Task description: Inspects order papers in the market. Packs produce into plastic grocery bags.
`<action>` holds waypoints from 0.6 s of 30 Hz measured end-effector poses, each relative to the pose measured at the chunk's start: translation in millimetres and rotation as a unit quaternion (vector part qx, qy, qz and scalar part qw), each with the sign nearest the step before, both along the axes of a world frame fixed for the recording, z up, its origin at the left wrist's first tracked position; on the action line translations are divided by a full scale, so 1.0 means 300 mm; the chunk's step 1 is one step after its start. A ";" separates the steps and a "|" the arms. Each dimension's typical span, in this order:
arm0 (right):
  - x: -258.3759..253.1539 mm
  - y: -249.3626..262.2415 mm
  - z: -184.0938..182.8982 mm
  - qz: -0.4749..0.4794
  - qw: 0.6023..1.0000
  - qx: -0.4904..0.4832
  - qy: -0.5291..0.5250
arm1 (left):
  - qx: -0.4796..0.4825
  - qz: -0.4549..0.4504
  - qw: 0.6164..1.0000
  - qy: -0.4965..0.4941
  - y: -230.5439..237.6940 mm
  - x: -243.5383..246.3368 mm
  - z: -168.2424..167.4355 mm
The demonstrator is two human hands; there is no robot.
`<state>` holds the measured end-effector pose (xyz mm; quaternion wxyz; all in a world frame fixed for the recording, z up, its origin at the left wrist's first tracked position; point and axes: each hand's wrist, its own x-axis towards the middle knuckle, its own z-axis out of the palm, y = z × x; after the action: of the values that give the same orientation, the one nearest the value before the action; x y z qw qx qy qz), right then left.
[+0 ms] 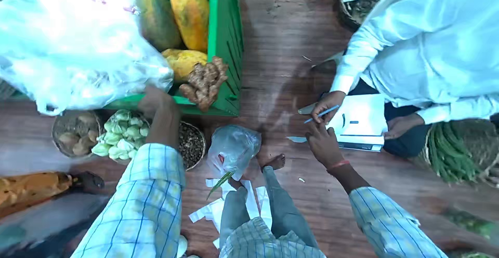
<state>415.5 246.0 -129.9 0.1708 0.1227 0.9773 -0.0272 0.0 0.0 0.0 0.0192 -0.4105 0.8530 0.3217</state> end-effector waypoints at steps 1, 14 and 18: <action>-0.023 -0.032 0.042 -0.001 1.000 0.002 -0.010 | 0.001 0.007 1.000 0.001 -0.015 -0.011 -0.017; 0.166 -0.579 0.516 -0.277 0.810 -0.461 0.234 | 0.268 -0.232 0.933 0.056 -0.371 0.163 0.016; 0.157 -0.699 0.710 -0.345 0.603 -0.662 0.281 | 0.356 -0.350 0.862 0.087 -0.720 0.537 0.022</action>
<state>462.7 36.3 83.1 -0.1002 0.2903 0.5773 -0.7566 161.1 -216.0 6.6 0.2013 -0.0208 0.7659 0.6102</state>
